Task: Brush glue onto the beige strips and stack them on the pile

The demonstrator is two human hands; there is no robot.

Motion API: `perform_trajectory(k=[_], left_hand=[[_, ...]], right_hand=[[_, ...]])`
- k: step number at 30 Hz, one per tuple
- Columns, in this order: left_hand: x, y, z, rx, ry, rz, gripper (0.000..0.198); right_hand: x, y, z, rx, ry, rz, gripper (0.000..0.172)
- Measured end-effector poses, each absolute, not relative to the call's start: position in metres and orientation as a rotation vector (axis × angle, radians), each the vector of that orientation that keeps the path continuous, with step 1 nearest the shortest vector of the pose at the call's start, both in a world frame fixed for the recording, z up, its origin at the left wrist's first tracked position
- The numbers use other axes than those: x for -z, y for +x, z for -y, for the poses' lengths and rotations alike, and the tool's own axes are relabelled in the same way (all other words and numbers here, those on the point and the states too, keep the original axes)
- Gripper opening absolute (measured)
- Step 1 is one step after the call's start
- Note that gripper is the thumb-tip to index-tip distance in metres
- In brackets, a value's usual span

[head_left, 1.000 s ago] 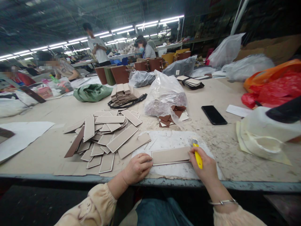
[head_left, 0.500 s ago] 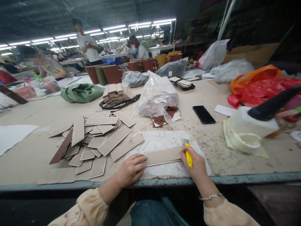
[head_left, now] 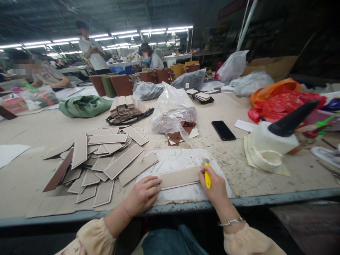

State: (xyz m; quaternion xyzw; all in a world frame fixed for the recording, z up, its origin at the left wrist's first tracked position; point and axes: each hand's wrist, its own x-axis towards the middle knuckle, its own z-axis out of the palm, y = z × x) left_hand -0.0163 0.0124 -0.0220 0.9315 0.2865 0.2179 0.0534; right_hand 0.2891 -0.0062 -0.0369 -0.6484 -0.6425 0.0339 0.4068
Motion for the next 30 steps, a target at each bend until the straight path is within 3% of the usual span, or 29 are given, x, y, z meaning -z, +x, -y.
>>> perform_trajectory(k=[18, 30], left_hand=[[0.019, -0.01, -0.01, -0.72, 2.761, -0.906, 0.012], [0.02, -0.005, -0.009, -0.818, 2.763, -0.929, 0.012]], right_hand=[[0.03, 0.291, 0.011, -0.051, -1.647, 1.671, 0.011], [0.038, 0.293, 0.014, 0.03, -1.729, 1.768, 0.016]])
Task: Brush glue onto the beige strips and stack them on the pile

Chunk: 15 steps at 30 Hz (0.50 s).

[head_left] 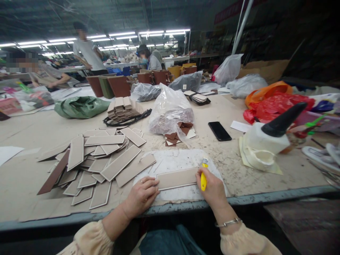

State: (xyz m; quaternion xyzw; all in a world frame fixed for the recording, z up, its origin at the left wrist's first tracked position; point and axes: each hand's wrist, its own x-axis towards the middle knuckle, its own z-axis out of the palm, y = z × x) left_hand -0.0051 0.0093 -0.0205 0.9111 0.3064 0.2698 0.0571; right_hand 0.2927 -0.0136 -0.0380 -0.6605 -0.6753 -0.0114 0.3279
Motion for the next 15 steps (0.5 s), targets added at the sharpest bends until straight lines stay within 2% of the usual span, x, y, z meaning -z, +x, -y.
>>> perform_trajectory(k=[12, 15], left_hand=[[0.024, -0.006, -0.009, -0.801, 2.774, -0.919, 0.017], [0.025, -0.007, -0.01, -0.781, 2.771, -0.92, 0.016]], right_hand=[[0.02, 0.289, 0.02, 0.231, -1.885, 1.901, 0.011], [0.014, 0.277, 0.021, 0.178, -1.79, 1.927, 0.015]])
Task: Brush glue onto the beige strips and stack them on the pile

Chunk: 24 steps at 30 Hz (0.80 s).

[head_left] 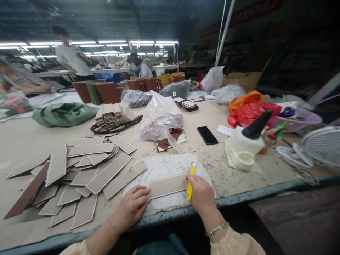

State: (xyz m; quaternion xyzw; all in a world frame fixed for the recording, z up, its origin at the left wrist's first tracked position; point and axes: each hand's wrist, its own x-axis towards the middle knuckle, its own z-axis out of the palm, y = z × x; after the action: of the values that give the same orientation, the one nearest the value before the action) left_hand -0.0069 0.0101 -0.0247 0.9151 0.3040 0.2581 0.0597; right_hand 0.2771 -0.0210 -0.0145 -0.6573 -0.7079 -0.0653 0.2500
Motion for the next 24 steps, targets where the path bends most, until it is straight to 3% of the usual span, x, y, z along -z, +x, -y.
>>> perform_trajectory(k=[4, 8, 15, 24], left_hand=[[0.026, -0.007, -0.012, -0.768, 2.769, -0.906, 0.016], [0.025, -0.006, -0.011, -0.776, 2.789, -0.873, 0.016], [0.023, -0.005, -0.01, -0.785, 2.777, -0.903, 0.016], [0.02, -0.004, -0.008, -0.677, 2.537, -1.058, 0.015]], right_hand=[[0.014, 0.239, 0.024, -0.182, -1.441, 2.011, 0.008], [0.022, 0.204, 0.028, -0.389, -1.308, 2.119, 0.031], [0.033, 0.227, 0.032, -0.347, -1.552, 2.005, 0.047], [0.045, 0.264, 0.035, -0.113, -1.687, 2.008, 0.041]])
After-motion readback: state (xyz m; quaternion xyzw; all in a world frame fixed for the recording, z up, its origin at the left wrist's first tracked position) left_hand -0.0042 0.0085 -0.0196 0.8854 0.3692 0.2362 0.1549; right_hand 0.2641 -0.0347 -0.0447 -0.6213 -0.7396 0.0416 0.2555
